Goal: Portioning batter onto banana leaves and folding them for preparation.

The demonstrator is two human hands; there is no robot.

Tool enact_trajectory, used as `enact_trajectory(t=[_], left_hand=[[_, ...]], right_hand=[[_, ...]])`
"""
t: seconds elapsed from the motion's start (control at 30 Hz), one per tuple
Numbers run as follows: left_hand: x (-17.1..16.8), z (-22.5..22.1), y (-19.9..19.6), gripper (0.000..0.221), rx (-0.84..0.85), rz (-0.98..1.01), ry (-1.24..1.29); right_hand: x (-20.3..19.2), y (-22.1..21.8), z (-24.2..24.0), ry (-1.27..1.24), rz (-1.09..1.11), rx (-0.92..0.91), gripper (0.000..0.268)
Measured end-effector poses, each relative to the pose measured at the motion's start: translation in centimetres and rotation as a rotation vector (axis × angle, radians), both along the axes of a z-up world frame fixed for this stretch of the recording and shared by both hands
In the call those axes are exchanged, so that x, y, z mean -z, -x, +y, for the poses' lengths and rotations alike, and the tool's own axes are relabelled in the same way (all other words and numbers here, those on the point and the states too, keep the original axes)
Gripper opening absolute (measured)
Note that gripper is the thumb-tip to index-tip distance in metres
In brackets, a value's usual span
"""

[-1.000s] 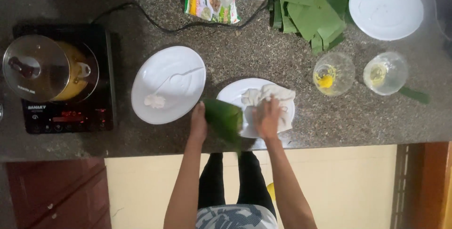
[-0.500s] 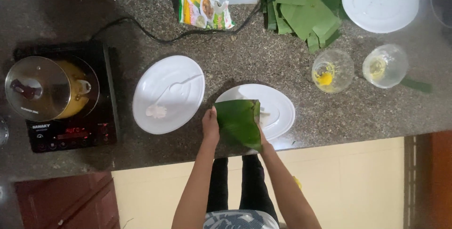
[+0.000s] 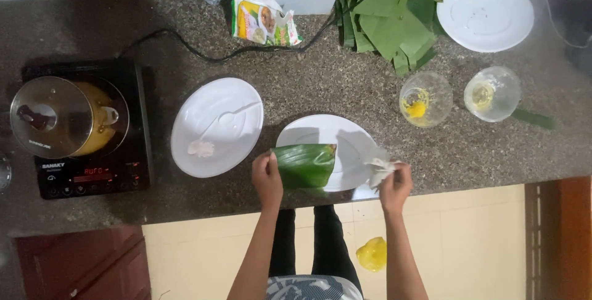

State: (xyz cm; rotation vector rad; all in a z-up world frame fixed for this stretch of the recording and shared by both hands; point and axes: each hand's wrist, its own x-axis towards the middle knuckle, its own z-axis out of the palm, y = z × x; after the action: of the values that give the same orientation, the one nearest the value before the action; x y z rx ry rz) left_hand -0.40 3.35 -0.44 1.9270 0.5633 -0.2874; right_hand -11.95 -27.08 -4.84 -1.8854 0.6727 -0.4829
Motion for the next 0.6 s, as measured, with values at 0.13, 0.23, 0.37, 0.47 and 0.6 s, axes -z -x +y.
enact_trajectory(t=[0.13, 0.23, 0.37, 0.47, 0.6], left_hand=[[0.9, 0.0, 2.2, 0.036, 0.028, -0.194, -0.039], [2.7, -1.1, 1.7, 0.032, 0.042, -0.269, -0.058], [7.1, -1.6, -0.5, 0.031, 0.028, -0.231, -0.272], [7.9, 0.1, -1.7, 0.022, -0.057, -0.249, -0.356], [8.4, 3.8, -1.6, 0.013, -0.144, -0.315, -0.375]], right_hand=[[-1.8, 0.7, -0.5, -0.073, 0.005, 0.18, 0.016], [-0.8, 1.4, -1.6, -0.114, -0.069, 0.261, 0.019], [-4.8, -0.6, 0.2, -0.13, -0.206, 0.284, 0.018], [-5.2, -1.2, -0.1, -0.178, -0.218, 0.346, 0.018], [-4.0, 0.2, -0.8, -0.314, -0.19, 0.478, 0.017]])
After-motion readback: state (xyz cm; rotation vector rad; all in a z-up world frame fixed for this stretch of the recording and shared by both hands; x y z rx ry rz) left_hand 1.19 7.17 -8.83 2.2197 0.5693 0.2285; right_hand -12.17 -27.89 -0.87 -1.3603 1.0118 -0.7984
